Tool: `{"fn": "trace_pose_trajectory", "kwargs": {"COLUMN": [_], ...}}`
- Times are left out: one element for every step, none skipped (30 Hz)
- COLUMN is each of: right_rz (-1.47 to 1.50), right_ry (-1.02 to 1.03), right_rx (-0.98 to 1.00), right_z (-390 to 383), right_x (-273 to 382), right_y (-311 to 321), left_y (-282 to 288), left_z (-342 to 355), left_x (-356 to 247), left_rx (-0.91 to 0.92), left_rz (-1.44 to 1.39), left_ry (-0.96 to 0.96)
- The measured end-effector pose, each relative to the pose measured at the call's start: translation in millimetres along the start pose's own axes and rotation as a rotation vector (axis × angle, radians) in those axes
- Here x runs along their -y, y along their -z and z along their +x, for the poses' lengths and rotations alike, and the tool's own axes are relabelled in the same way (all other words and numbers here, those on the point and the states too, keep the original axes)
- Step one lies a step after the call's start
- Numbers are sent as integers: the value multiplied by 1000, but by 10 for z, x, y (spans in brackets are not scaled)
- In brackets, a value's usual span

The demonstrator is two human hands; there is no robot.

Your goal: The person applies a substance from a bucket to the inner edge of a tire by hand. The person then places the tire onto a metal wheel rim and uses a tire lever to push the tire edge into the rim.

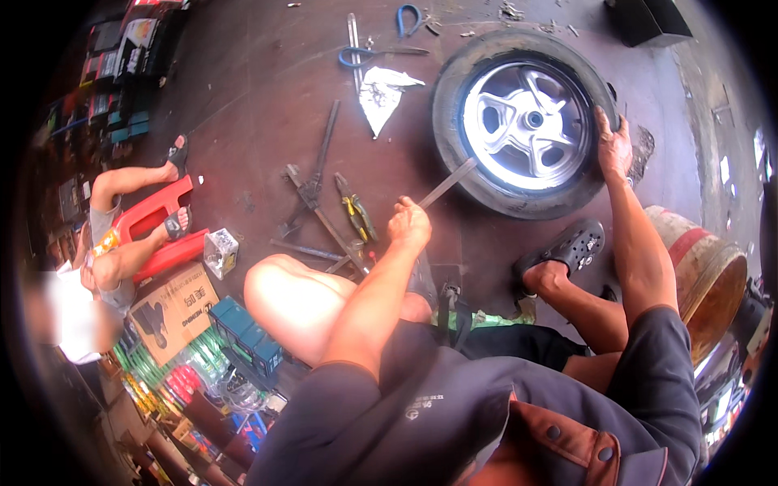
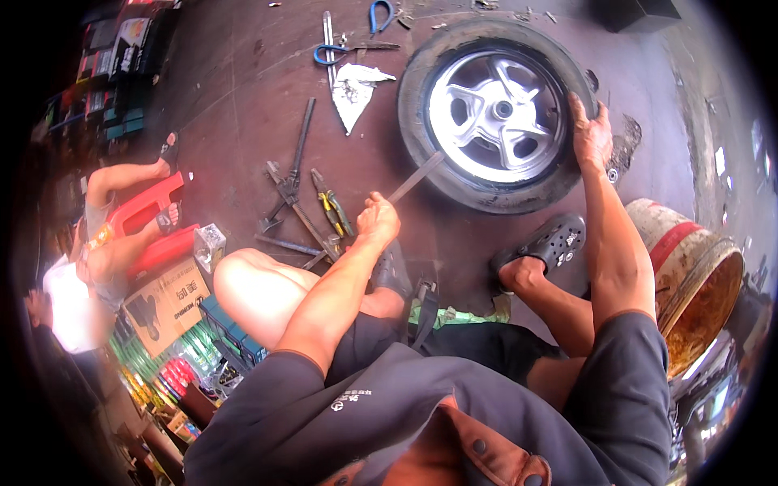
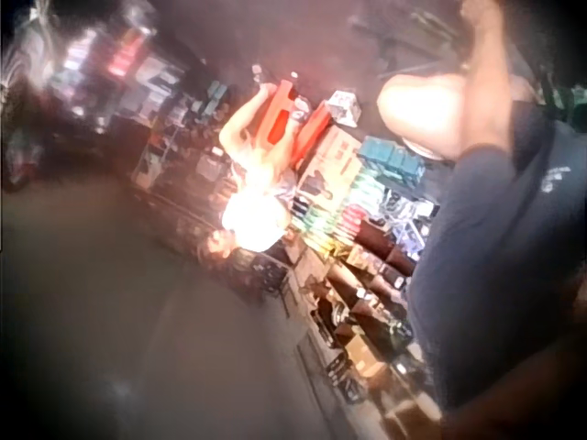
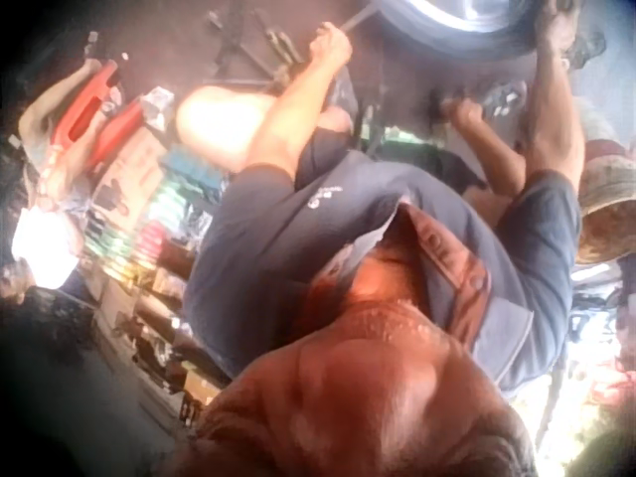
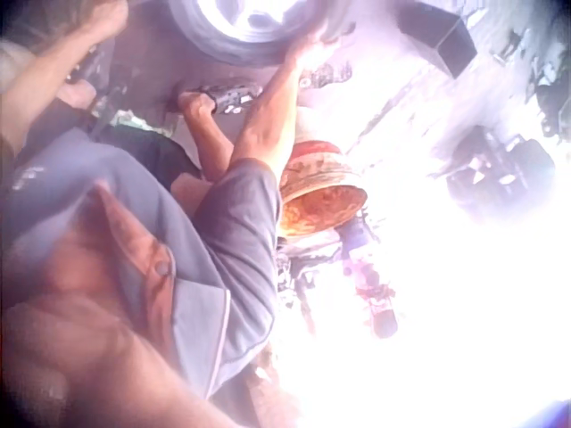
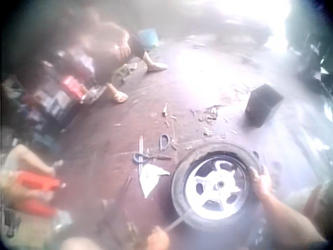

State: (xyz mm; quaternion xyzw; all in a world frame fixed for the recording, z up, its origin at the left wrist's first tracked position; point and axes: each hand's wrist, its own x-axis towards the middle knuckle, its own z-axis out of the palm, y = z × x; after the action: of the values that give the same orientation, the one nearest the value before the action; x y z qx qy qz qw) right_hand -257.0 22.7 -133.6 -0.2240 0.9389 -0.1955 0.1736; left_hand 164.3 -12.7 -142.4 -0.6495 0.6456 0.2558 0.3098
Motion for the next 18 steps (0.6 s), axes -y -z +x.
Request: {"fn": "trace_pose_trajectory", "kwargs": {"right_rz": [16,20,29,27,38,71,91,109,140,184,189,192,187,192,142,99,81,83], "right_ry": [-62,-63,-82,-87,-91,-48,-25,-4,108,205,139,204,267,245,213,205,216,158], "right_rx": [-5,26,25,24,27,55,64,92,174,254,311,354,404,396,404,411,406,410], "right_z": [-32,-56,-65,-47,-20,42,100,192,287,343,400,442,476,468,457,427,397,370], "right_x": [-9,-17,-28,-37,-54,-68,-102,-116,-134,-190,-232,-265,-282,-313,-319,-316,-295,-266], "right_y": [11,9,9,-8,-20,-45,-59,-93,-125,-128,-130,-123,-108,-67,-23,31,84,139], "left_y": [18,33,53,64,75,82,83,85,82,80,76,76,80,80,87,95,107,122], "left_z": [45,100,160,226,279,325,347,356,349,328,302,273,251,226,213,205,208,213], "left_x": [-3,-12,-8,-26,-36,-52,-71,-84,-107,-121,-139,-152,-165,-179,-188,-201,-216,-234], "left_rx": [-14,-27,-52,-35,-31,5,59,40,6,-48,-17,-9,-64,-2,14,24,37,7], "left_rz": [12,-1,-1,5,-21,0,15,21,69,115,139,196,262,272,283,296,308,322], "left_ry": [39,35,51,66,48,84,106,128,131,115,116,112,106,92,85,78,63,31]}}
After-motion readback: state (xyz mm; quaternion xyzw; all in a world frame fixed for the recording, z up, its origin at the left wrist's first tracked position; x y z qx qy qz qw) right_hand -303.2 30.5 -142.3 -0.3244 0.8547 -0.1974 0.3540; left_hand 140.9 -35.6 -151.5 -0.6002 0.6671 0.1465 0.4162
